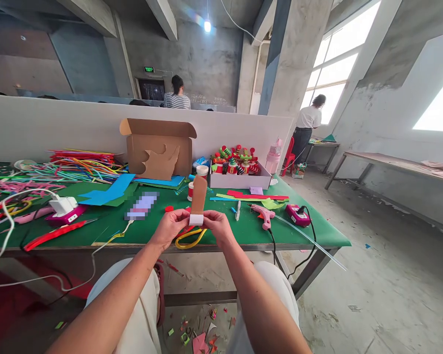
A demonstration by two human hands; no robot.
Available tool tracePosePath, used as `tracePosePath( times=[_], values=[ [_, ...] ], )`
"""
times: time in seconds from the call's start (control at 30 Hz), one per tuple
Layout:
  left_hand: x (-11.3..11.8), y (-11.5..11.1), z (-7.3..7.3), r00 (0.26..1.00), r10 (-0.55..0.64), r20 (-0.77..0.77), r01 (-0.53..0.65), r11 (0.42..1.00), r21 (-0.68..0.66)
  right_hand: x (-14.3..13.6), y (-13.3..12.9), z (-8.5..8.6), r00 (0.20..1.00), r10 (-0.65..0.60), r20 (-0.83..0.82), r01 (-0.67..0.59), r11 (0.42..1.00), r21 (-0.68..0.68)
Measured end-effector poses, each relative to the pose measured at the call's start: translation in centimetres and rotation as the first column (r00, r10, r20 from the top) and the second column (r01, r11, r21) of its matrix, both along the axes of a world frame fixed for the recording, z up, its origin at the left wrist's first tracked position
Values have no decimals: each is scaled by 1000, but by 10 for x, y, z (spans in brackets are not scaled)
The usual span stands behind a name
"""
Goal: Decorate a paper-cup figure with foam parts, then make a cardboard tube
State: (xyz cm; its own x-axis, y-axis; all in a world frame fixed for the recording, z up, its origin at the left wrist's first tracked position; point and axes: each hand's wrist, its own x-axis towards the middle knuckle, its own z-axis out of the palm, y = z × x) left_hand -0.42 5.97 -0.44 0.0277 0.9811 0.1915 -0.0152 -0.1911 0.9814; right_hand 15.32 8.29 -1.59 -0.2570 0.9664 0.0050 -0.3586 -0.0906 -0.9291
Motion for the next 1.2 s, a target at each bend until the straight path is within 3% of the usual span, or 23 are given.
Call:
tracePosePath(
  times=[0.13, 0.3, 0.4, 0.5, 0.73, 0.9, 1.2],
  values=[
    [-4, -7, 11, 992, -37, 124, 27, 997, 76, -7, 0, -3, 963, -7, -268, -27, 992, -123],
    [-4, -12, 12, 999, -22, -36, 30, 971, 237, -13, -4, -5, 902, 33, -431, -71, 995, -73],
    [1, -10, 5, 989, -32, -145, 74, 953, 295, -16, -6, -8, 919, 7, -394, -55, 992, -111],
    [3, -6, 0, 988, -55, -143, 91, 962, 258, -18, -7, -11, 928, 9, -372, -67, 988, -141],
    [-10, -4, 3, 985, -43, -164, 100, 930, 355, -12, -7, -7, 971, 0, -239, -32, 991, -130],
    [-17, -6, 5, 950, -115, -289, 201, 936, 290, -1, -7, -1, 993, 65, -98, -75, 992, -98],
    [-19, -9, 5, 895, -157, -417, 261, 944, 204, 2, -8, -2, 991, 125, -38, -129, 986, -105]
  ],
)
